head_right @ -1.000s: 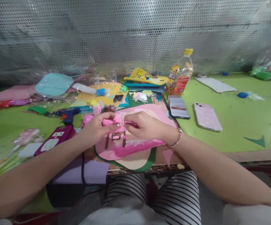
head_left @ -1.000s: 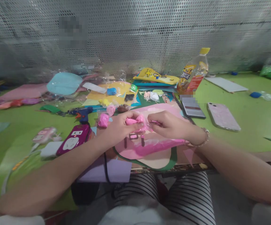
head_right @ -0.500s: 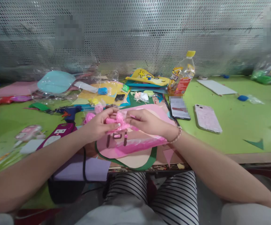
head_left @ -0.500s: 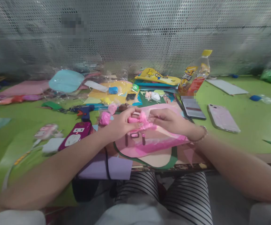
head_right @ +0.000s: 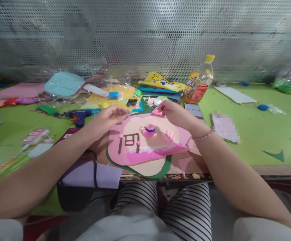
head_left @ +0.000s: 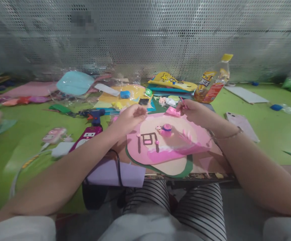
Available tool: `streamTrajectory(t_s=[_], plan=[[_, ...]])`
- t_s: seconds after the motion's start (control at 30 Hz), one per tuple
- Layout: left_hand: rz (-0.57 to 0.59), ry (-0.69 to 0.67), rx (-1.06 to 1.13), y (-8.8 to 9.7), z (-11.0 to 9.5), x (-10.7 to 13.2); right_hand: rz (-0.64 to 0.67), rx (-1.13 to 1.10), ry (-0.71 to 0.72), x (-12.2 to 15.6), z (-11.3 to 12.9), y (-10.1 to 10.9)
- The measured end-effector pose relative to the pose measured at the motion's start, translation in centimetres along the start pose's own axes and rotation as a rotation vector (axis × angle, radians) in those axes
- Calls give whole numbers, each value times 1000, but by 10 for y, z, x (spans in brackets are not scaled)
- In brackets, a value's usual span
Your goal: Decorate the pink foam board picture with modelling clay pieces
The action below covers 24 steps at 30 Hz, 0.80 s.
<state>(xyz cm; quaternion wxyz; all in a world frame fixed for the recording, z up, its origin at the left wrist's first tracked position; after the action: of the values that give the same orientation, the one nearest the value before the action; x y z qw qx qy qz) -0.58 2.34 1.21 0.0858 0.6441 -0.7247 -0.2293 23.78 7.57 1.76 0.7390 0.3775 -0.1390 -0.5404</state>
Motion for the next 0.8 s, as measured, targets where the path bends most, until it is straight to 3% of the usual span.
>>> streamTrajectory(t_s=[0.1,0.17,0.37,0.53,0.7,0.8], plan=[[20,27,35,-3,-5,4,75,-163,51,8,20,-7],[28,34,45,-4,-7,6,98,-156,51,12,25,-10],[-12,37,36,-2,-6,4,-31,-47,87,16,22,-11],[-21,63,23,-3,-6,5,17,-171,148,17,20,-13],[8,80,-6,-7,-9,7,17,-392,100,21,22,-17],[17,75,-11,-8,-8,7,31,-406,83,23,26,-18]])
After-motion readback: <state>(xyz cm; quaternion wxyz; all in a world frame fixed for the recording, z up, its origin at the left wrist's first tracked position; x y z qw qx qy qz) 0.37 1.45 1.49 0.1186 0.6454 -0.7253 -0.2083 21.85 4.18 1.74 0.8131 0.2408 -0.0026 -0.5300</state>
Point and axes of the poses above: each hand's wrist, its own x-axis away from the middle knuckle, its own y-axis out of the back of the hand, z = x × y, the point moved 1 cm from there along -x, towards the middle knuckle, and after that the axes turned 4 degrees about -x, right-handed, at the moved point
